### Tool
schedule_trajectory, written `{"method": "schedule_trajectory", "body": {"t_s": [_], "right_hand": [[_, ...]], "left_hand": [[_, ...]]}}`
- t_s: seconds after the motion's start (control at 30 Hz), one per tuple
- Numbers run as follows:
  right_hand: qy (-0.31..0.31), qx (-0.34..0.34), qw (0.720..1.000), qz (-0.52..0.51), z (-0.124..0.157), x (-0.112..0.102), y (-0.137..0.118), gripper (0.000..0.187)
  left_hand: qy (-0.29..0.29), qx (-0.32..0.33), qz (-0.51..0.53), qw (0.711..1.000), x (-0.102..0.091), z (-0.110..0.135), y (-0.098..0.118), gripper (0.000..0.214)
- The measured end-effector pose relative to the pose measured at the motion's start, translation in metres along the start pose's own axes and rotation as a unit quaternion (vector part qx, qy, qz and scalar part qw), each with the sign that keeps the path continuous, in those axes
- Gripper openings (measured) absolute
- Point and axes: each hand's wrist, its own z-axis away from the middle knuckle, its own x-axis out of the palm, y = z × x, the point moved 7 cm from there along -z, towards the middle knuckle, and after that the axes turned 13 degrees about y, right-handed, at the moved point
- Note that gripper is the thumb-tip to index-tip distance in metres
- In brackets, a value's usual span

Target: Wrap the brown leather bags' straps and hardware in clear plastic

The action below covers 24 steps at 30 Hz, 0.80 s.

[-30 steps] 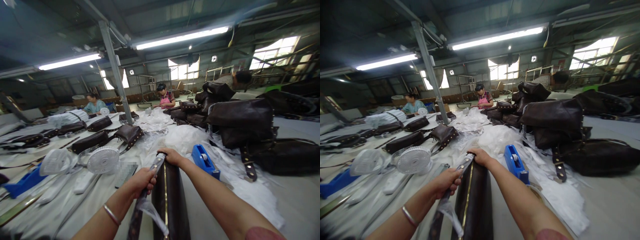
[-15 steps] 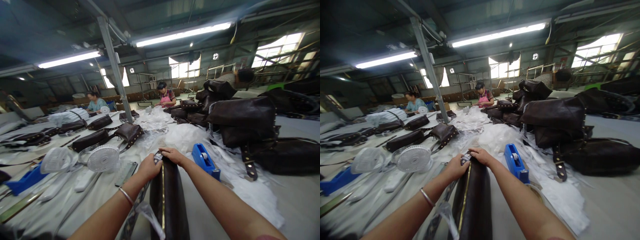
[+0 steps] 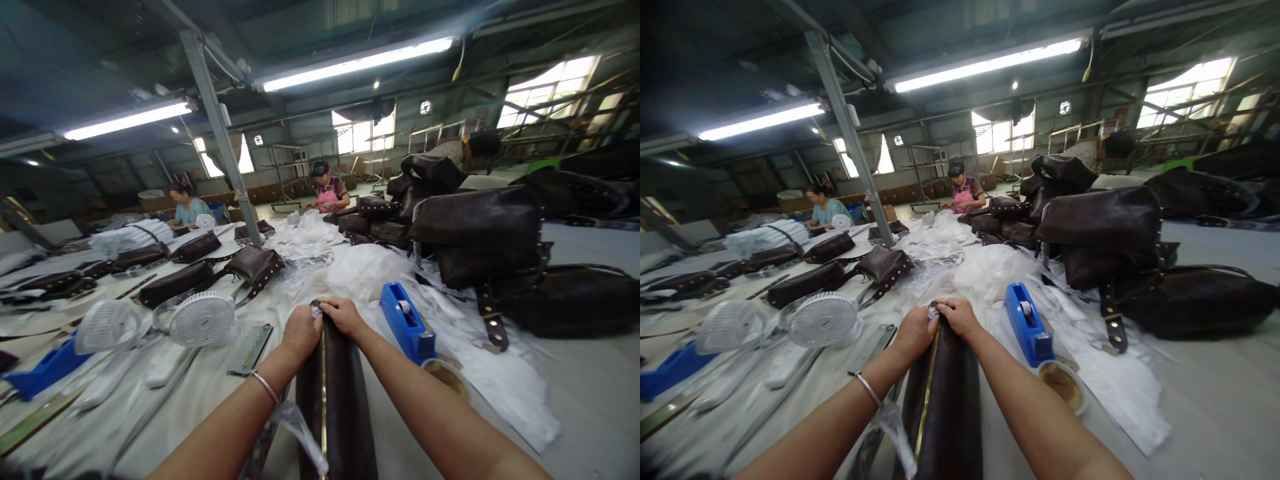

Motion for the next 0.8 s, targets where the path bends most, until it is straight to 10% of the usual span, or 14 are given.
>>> {"method": "schedule_trajectory", "body": {"t_s": [0.8], "right_hand": [[0.004,-0.039,0.998,0.04,0.008,0.017,0.002,0.036]], "left_hand": [[-0.061,-0.038,0.042,0.996,0.017,-0.02,-0.009,0.026]]}}
